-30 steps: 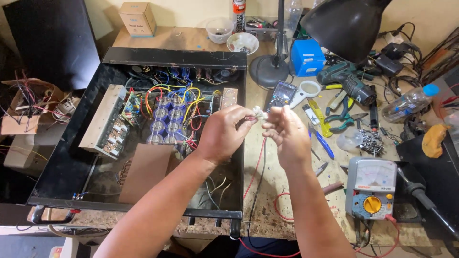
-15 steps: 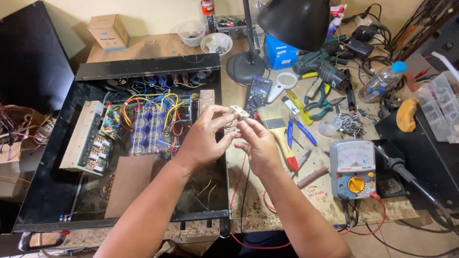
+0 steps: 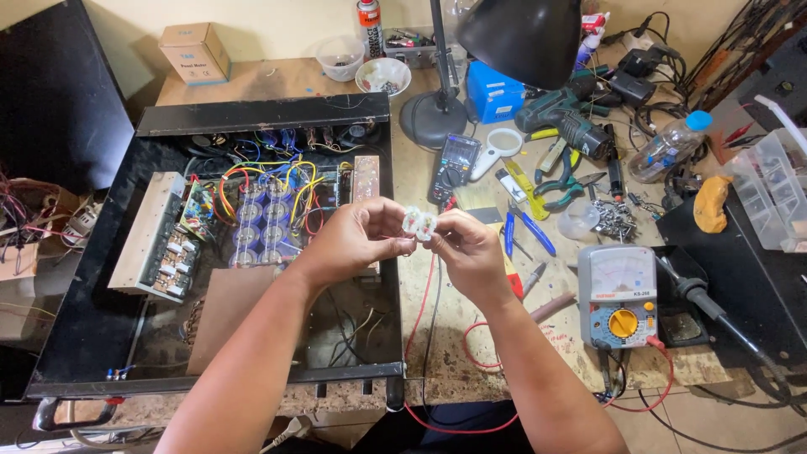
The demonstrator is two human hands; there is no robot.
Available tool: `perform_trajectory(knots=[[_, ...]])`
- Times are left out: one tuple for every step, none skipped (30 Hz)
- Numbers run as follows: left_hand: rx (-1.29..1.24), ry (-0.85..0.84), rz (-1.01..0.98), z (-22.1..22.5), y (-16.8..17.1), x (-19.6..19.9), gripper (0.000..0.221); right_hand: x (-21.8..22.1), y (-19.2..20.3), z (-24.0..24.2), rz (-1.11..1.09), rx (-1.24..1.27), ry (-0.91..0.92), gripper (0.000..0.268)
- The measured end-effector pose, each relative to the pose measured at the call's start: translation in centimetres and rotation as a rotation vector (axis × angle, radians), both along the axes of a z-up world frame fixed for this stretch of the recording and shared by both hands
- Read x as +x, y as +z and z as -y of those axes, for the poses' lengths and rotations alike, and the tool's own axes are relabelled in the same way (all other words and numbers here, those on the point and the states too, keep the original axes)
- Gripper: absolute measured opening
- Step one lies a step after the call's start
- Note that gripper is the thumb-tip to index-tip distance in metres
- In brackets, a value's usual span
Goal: Removing the cover of an electronic amplifier and inspecting its internal components and wiring.
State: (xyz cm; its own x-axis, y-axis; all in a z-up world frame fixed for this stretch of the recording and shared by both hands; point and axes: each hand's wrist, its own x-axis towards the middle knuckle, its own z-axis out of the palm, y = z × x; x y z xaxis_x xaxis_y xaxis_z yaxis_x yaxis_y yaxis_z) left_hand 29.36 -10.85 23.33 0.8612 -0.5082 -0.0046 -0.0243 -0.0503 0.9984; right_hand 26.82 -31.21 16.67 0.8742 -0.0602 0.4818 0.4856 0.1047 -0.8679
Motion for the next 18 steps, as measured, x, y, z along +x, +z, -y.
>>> perform_trajectory(knots=[[0.027, 0.026, 0.017, 0.1, 0.4, -0.1, 0.033, -0.3, 0.8, 0.3, 0.036, -0.125, -0.041, 0.004], [0.053, 0.050, 0.034, 0.2, 0.7, -0.3, 0.020, -0.6, 1.6, 0.5, 0.072, -0.249, -0.083, 0.003], [0.053, 0.048, 0.034, 0.1, 0.6, -0.1, 0.020, -0.4, 1.6, 0.9, 0.073, -0.250, -0.085, 0.003], [0.045, 0.087, 0.014, 0.1, 0.4, 0.0, 0.019, -0.3, 1.6, 1.2, 0.084, -0.355, -0.160, 0.003], [0.037, 0.126, -0.007, 0.1, 0.1, 0.2, 0.018, -0.2, 1.5, 1.5, 0.094, -0.460, -0.235, 0.004], [0.039, 0.115, -0.010, -0.1, -0.3, 0.4, 0.018, -0.4, 1.4, 1.6, 0.089, -0.460, -0.245, 0.004], [0.068, 0.162, 0.009, -0.2, -0.7, 0.6, 0.017, -0.5, 1.4, 1.8, 0.136, -0.489, -0.422, 0.009], [0.096, 0.197, 0.030, 0.0, -1.1, 1.1, 0.017, -0.6, 1.4, 2.3, 0.181, -0.519, -0.610, 0.014], [0.097, 0.176, 0.029, 0.1, -0.9, 0.8, 0.017, -1.0, 1.9, 1.3, 0.173, -0.521, -0.630, 0.014], [0.086, 0.186, 0.089, 0.4, -0.7, 0.6, 0.016, -1.5, 2.3, 0.6, 0.306, -0.554, -0.589, 0.029], [0.075, 0.196, 0.149, 0.6, -0.6, 0.3, 0.015, -1.8, 2.6, -0.2, 0.438, -0.588, -0.545, 0.057], [0.074, 0.174, 0.143, 0.9, -0.5, 0.1, 0.015, -1.8, 2.9, -0.5, 0.425, -0.594, -0.564, 0.057], [0.134, 0.164, 0.143, 1.2, -0.4, 0.0, 0.016, -1.8, 3.3, -0.8, 0.505, -0.648, -0.528, 0.041], [0.197, 0.155, 0.144, 1.3, -0.4, -0.3, 0.018, -1.7, 3.5, -1.2, 0.582, -0.698, -0.487, 0.025], [0.199, 0.134, 0.139, 1.9, 0.0, -0.6, 0.018, -1.7, 3.4, -0.8, 0.568, -0.704, -0.504, 0.025], [0.223, 0.147, 0.125, 2.3, 0.4, -1.0, 0.017, -1.6, 3.2, -0.6, 0.507, -0.605, -0.476, 0.023], [0.247, 0.160, 0.112, 2.6, 0.8, -1.4, 0.017, -1.4, 3.1, -0.5, 0.448, -0.505, -0.448, 0.022], [0.248, 0.147, 0.105, 2.4, 0.4, -1.3, 0.017, -1.8, 3.5, 0.4, 0.437, -0.508, -0.457, 0.022]])
